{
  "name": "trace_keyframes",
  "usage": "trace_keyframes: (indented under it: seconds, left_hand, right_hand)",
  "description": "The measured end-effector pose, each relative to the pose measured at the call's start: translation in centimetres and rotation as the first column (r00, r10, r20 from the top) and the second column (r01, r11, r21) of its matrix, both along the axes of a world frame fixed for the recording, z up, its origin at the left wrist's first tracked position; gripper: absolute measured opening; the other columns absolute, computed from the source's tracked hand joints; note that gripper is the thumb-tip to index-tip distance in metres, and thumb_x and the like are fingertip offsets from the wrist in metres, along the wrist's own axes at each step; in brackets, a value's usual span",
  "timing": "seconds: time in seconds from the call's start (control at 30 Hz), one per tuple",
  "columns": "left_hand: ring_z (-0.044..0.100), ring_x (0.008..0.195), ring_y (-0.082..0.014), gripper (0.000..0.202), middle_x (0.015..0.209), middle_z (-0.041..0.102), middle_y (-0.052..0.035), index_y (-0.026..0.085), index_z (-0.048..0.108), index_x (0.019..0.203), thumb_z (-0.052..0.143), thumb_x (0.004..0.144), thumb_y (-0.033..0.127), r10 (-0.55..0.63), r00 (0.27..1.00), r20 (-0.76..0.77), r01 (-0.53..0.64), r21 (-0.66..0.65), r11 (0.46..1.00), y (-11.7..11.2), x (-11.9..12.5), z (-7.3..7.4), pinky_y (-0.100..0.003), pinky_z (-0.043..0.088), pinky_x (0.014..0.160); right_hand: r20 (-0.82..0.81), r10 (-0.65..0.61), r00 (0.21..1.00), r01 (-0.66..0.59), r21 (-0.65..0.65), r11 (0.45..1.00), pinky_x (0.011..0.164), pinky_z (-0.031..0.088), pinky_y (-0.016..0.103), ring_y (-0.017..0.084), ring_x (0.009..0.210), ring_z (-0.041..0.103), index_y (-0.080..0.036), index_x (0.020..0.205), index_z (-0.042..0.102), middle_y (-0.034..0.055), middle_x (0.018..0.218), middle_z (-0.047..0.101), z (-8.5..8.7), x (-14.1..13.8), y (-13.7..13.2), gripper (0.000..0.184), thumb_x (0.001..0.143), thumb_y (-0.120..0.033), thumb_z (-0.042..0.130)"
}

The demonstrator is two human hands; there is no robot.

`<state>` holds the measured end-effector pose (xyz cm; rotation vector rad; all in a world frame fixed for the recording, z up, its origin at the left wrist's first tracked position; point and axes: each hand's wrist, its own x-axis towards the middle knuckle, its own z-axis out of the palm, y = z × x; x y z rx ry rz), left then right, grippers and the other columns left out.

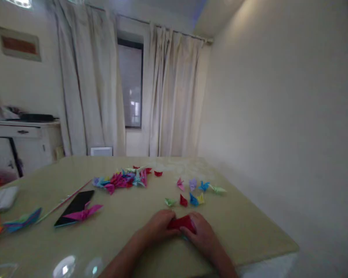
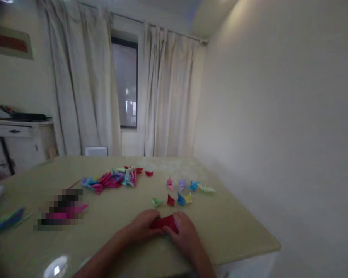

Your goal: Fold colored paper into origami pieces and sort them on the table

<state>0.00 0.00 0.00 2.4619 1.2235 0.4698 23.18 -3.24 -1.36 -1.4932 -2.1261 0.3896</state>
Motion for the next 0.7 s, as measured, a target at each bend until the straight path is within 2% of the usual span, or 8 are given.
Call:
trace_keyframes:
  seconds: [0.13,0.23,0.43,0.6,0.7]
  left_hand:
    - [0.059,0.086,-0.0205,0.037,0.097,0.069,-0.0052,0.020,0.066,0.094,0.071,0.087,0.056,0.006,1.000,0.011,-0.005,-0.019,1.000,-0.4,0.0,0.3,-0.029,0.037,0.072]
    - [0.060,0.089,-0.0215,0.036,0.099,0.069,-0.0056,0.020,0.065,0.095,0.071,0.087,0.054,0.000,1.000,0.014,0.000,-0.019,1.000,-0.4,0.0,0.4,-0.029,0.039,0.075]
    - [0.060,0.090,-0.0215,0.033,0.099,0.069,-0.0047,0.020,0.065,0.096,0.070,0.088,0.052,0.002,1.000,0.020,-0.001,-0.035,0.999,-0.4,0.0,0.6,-0.030,0.040,0.076]
    - [0.060,0.089,-0.0208,0.032,0.098,0.068,-0.0039,0.020,0.065,0.095,0.072,0.087,0.050,0.002,1.000,0.028,-0.001,-0.034,0.999,-0.4,-0.1,0.5,-0.029,0.040,0.076]
    - [0.060,0.088,-0.0208,0.032,0.097,0.068,-0.0039,0.020,0.066,0.095,0.073,0.087,0.050,0.008,1.000,0.013,-0.008,-0.028,1.000,-0.3,-0.1,0.4,-0.029,0.040,0.074]
  right_hand:
    - [-0.021,-0.002,1.000,0.003,0.037,0.999,0.108,0.047,0.043,0.032,0.120,0.063,-0.019,0.116,0.070,0.0147,0.126,0.071,0.5,-0.1,-0.3,0.036,0.094,-0.047,0.069]
    - [-0.006,-0.006,1.000,0.006,0.037,0.999,0.101,0.050,0.040,0.030,0.110,0.066,-0.019,0.108,0.071,0.0129,0.117,0.072,0.7,-0.3,-0.5,0.029,0.094,-0.044,0.070]
    - [-0.003,-0.005,1.000,0.006,0.058,0.998,0.106,0.048,0.041,0.031,0.117,0.064,-0.019,0.118,0.070,0.0140,0.124,0.071,0.6,-0.4,-0.4,0.035,0.093,-0.043,0.073]
    - [-0.021,-0.013,1.000,0.014,0.027,1.000,0.103,0.049,0.040,0.030,0.112,0.065,-0.018,0.114,0.072,0.0136,0.120,0.072,1.0,-0.4,-0.6,0.031,0.091,-0.040,0.074]
    - [-0.062,-0.001,0.998,0.002,0.014,1.000,0.106,0.048,0.041,0.031,0.116,0.064,-0.019,0.120,0.071,0.0139,0.124,0.071,1.4,-0.4,-0.8,0.036,0.090,-0.038,0.075]
